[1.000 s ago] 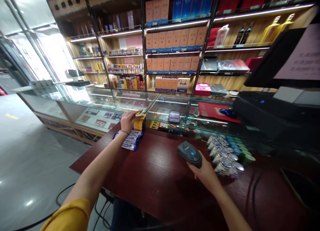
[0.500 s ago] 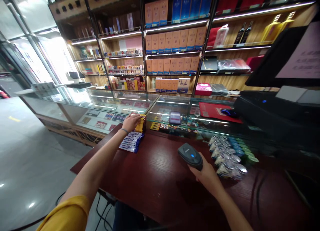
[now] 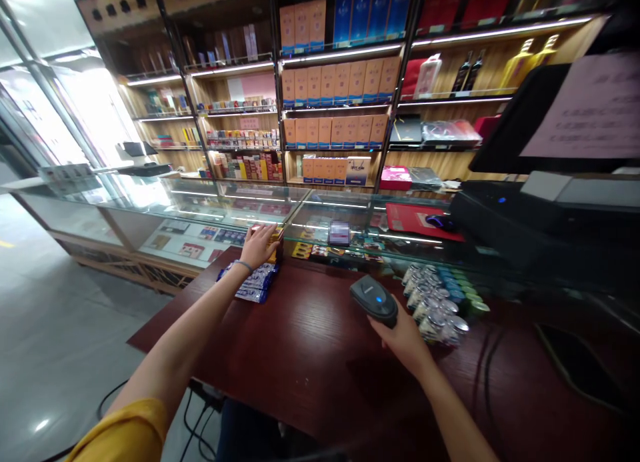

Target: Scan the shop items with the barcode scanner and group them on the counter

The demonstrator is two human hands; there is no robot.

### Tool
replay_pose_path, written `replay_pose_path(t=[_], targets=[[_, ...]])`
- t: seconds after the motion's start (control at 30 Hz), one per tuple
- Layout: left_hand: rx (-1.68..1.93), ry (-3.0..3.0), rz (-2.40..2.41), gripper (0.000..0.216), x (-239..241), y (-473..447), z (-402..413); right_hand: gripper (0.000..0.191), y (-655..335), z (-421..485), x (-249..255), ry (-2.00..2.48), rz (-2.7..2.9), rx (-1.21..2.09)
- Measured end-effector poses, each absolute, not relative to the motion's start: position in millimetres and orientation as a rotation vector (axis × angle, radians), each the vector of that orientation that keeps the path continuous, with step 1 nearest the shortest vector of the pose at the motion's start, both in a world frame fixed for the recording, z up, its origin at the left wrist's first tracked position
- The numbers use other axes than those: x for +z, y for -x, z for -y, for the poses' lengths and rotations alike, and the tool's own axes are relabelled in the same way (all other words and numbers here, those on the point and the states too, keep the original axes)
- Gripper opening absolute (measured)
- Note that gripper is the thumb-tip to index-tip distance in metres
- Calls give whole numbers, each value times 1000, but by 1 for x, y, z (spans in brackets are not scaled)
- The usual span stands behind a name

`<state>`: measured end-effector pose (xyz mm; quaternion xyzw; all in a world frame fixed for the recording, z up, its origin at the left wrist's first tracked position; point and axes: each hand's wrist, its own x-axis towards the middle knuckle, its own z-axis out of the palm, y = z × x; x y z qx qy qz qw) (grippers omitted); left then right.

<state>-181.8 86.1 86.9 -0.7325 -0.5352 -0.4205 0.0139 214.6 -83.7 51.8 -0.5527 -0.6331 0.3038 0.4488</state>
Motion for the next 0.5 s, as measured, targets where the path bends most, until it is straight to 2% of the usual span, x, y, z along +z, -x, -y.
replay_pose_path(t=[0.07, 0.2, 0.33, 0.5], targets=[[-1386, 2295, 1624, 54, 86, 163, -80, 46, -220, 86, 62, 1337, 1507, 760], [-1747, 2307, 1508, 55, 77, 105, -63, 32, -240, 90, 82, 1307, 1395, 746], [-2177, 2255, 1456, 51, 51, 28, -41, 34, -270, 93, 94, 1265, 1283, 748], [-2012, 2558, 1325, 51, 12, -69, -12, 38, -309, 97, 101, 1227, 1183, 760]])
